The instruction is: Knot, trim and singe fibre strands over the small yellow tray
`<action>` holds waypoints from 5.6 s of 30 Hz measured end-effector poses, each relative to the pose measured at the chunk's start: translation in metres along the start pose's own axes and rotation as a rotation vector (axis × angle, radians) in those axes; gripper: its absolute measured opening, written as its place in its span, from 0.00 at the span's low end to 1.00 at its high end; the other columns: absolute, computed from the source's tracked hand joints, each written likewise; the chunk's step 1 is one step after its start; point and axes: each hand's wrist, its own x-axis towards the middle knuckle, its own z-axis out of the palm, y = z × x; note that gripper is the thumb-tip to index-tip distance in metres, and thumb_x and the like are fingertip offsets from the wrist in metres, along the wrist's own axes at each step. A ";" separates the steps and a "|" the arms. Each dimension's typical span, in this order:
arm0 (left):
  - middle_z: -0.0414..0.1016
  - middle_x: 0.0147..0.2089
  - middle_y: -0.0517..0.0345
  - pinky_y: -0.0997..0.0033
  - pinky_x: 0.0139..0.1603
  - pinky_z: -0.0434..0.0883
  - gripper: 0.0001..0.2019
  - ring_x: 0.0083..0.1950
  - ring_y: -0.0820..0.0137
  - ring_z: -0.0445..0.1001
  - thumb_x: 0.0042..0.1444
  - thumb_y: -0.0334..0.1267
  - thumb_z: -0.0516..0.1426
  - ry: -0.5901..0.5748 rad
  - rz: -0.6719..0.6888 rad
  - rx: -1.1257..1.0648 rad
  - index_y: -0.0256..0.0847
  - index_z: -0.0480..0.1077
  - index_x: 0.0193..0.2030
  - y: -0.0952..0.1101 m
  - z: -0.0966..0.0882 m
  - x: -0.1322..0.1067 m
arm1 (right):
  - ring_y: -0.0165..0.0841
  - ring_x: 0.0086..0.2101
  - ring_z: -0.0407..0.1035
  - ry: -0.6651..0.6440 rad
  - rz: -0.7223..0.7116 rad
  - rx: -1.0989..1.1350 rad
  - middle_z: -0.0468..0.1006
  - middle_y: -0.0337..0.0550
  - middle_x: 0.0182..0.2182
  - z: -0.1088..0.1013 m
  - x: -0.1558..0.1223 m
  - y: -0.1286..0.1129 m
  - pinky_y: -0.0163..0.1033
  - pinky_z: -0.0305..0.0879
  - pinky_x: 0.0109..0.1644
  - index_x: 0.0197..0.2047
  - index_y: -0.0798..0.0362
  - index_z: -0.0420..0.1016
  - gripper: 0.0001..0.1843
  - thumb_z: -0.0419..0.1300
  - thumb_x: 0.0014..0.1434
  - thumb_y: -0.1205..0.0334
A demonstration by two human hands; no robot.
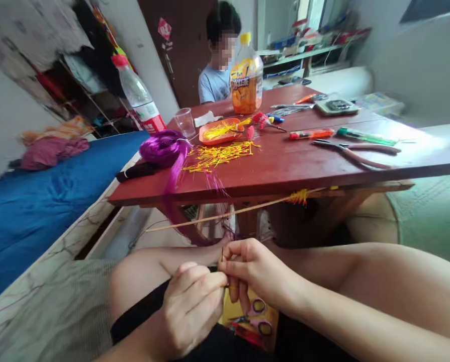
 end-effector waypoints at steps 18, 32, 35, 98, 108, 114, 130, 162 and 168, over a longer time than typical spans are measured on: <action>0.69 0.31 0.55 0.73 0.34 0.63 0.04 0.32 0.71 0.66 0.42 0.30 0.58 -0.012 -1.317 -1.118 0.36 0.68 0.20 0.008 0.004 0.015 | 0.31 0.20 0.68 0.115 -0.737 -1.138 0.73 0.42 0.20 0.002 -0.022 -0.005 0.36 0.67 0.27 0.31 0.57 0.69 0.16 0.41 0.63 0.69; 0.71 0.24 0.57 0.72 0.30 0.59 0.07 0.27 0.73 0.62 0.46 0.26 0.53 -0.146 -0.929 -0.737 0.36 0.67 0.20 0.005 -0.007 0.016 | 0.29 0.20 0.68 0.103 -0.359 -0.631 0.73 0.37 0.21 0.002 -0.020 -0.010 0.33 0.65 0.24 0.37 0.53 0.63 0.07 0.47 0.61 0.60; 0.67 0.20 0.60 0.76 0.26 0.56 0.01 0.23 0.76 0.59 0.36 0.30 0.56 -0.183 -1.506 -1.334 0.35 0.69 0.19 0.003 -0.002 0.017 | 0.32 0.25 0.72 -0.022 -0.958 -1.240 0.77 0.44 0.25 -0.002 -0.031 -0.011 0.39 0.70 0.40 0.38 0.57 0.69 0.11 0.46 0.60 0.72; 0.66 0.29 0.56 0.73 0.34 0.62 0.06 0.32 0.71 0.65 0.45 0.32 0.57 -0.074 -1.208 -1.111 0.36 0.67 0.20 0.018 0.000 0.012 | 0.28 0.20 0.66 0.124 -0.508 -0.876 0.72 0.38 0.20 0.007 -0.027 -0.004 0.31 0.66 0.26 0.30 0.54 0.69 0.17 0.44 0.64 0.63; 0.76 0.33 0.54 0.68 0.33 0.61 0.08 0.30 0.72 0.66 0.52 0.23 0.50 0.140 -0.099 -0.032 0.33 0.68 0.27 0.011 0.002 -0.003 | 0.23 0.10 0.60 0.012 0.094 0.217 0.70 0.34 0.11 0.010 -0.010 0.008 0.26 0.54 0.12 0.26 0.56 0.67 0.19 0.62 0.46 0.47; 0.77 0.35 0.56 0.70 0.32 0.60 0.09 0.30 0.73 0.66 0.54 0.24 0.51 0.037 -0.055 -0.072 0.34 0.68 0.26 0.008 -0.003 0.001 | 0.22 0.10 0.59 0.009 0.144 0.278 0.68 0.33 0.10 0.008 -0.013 0.004 0.23 0.51 0.11 0.25 0.56 0.67 0.15 0.63 0.47 0.52; 0.74 0.30 0.55 0.67 0.32 0.59 0.09 0.30 0.69 0.67 0.55 0.22 0.50 -0.031 -0.446 0.020 0.35 0.69 0.32 0.020 0.004 0.000 | 0.34 0.27 0.69 0.294 -0.350 -0.986 0.75 0.44 0.25 0.014 -0.018 0.009 0.35 0.61 0.31 0.28 0.56 0.72 0.10 0.51 0.56 0.72; 0.73 0.27 0.59 0.66 0.36 0.66 0.05 0.33 0.68 0.68 0.50 0.26 0.57 -0.044 -0.699 -0.223 0.39 0.68 0.28 0.027 0.003 -0.014 | 0.21 0.15 0.55 0.075 0.098 0.336 0.65 0.33 0.15 0.020 -0.024 0.045 0.29 0.46 0.19 0.23 0.56 0.67 0.17 0.63 0.49 0.50; 0.74 0.28 0.59 0.66 0.35 0.66 0.06 0.33 0.68 0.69 0.50 0.26 0.56 -0.049 -0.674 -0.213 0.40 0.69 0.28 0.026 0.000 -0.011 | 0.21 0.16 0.57 0.068 0.133 0.414 0.67 0.33 0.16 0.019 -0.023 0.044 0.29 0.45 0.19 0.23 0.57 0.68 0.15 0.64 0.47 0.54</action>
